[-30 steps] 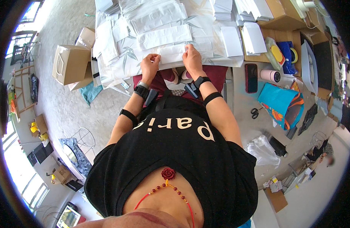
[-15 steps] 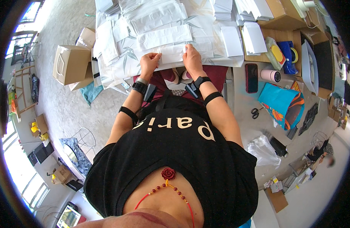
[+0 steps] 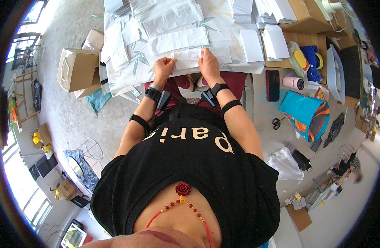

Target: Folding and stacking white paper or plastic sheets onto a table.

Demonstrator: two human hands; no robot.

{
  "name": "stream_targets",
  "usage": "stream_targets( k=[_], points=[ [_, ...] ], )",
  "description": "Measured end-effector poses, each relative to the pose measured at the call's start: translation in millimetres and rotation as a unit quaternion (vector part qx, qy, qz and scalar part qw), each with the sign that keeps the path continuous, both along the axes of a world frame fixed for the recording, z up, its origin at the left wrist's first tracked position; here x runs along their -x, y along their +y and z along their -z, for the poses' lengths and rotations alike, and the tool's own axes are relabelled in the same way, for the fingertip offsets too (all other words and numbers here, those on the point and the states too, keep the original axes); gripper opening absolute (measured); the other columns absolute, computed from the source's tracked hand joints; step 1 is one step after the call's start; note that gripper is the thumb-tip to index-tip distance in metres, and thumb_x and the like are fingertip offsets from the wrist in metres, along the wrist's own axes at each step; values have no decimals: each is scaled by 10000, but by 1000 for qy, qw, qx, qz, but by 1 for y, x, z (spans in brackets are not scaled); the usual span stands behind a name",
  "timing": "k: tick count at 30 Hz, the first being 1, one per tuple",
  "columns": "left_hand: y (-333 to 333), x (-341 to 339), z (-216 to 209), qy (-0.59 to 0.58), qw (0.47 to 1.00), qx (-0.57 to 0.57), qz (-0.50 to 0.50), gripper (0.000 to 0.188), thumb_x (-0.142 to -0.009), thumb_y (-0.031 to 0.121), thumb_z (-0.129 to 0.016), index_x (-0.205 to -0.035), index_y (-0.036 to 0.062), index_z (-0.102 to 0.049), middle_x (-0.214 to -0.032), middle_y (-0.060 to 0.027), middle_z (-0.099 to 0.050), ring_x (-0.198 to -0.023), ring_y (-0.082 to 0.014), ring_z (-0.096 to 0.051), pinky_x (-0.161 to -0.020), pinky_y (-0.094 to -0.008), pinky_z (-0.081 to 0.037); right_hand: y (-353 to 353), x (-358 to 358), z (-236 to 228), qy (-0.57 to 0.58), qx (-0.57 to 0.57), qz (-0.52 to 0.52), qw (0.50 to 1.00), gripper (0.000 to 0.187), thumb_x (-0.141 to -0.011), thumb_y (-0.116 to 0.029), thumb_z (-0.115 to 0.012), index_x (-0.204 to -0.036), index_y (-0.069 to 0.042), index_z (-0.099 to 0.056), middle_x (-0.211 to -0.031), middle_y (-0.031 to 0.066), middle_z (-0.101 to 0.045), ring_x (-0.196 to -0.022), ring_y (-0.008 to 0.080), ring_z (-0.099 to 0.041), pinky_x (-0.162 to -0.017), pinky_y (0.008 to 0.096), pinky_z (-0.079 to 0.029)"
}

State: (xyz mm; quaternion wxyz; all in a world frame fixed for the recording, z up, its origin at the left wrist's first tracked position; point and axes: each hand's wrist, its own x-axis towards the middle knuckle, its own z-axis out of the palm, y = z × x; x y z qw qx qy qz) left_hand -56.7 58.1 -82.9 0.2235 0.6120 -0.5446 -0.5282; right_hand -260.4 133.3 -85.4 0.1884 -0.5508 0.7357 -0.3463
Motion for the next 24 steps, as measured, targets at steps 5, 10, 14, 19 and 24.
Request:
stream_targets(
  k=[5,10,14,19,24],
  points=[
    [-1,-2,4,4,1000,15,-13,236,-880,192,-777,-876,-43,-749,-657,-63,-699,-494,-123,-626,-486,-288,-500,1,-2,-7,-19,-11,5,1000,336,-856,30,-656,-1174,24,-548,-895,206,-680,-870,406,-683,-799,487,-538],
    [-1,-3,3,31,999,7,-23,229,-872,180,-768,-859,-46,-735,-658,-61,-695,-506,-121,-635,-487,-282,-509,1,-2,-5,-11,-1,8,1000,320,-861,11,-655,-1162,14,-546,-883,198,-680,-851,399,-684,-781,488,-537],
    [-1,-3,1,32,999,9,-23,217,-861,165,-764,-849,-48,-726,-655,-62,-691,-503,-124,-639,-480,-281,-510,-1,-2,3,10,42,18,999,326,-864,-10,-676,-1174,-7,-572,-784,157,-676,-747,366,-690,-714,464,-541],
    [0,0,-4,21,999,14,-19,218,-853,166,-765,-841,-48,-722,-656,-66,-696,-489,-130,-639,-478,-283,-514,-2,-1,11,17,27,28,999,317,-850,-20,-686,-1153,-10,-594,-789,150,-689,-755,365,-698,-713,465,-545],
    [1,-2,-3,20,999,25,-25,217,-850,162,-763,-848,-52,-724,-657,-76,-707,-489,-129,-644,-481,-278,-521,-3,-1,8,20,-13,8,1000,269,-854,-26,-645,-1115,15,-597,-928,201,-703,-902,392,-691,-819,484,-546]
  ],
)
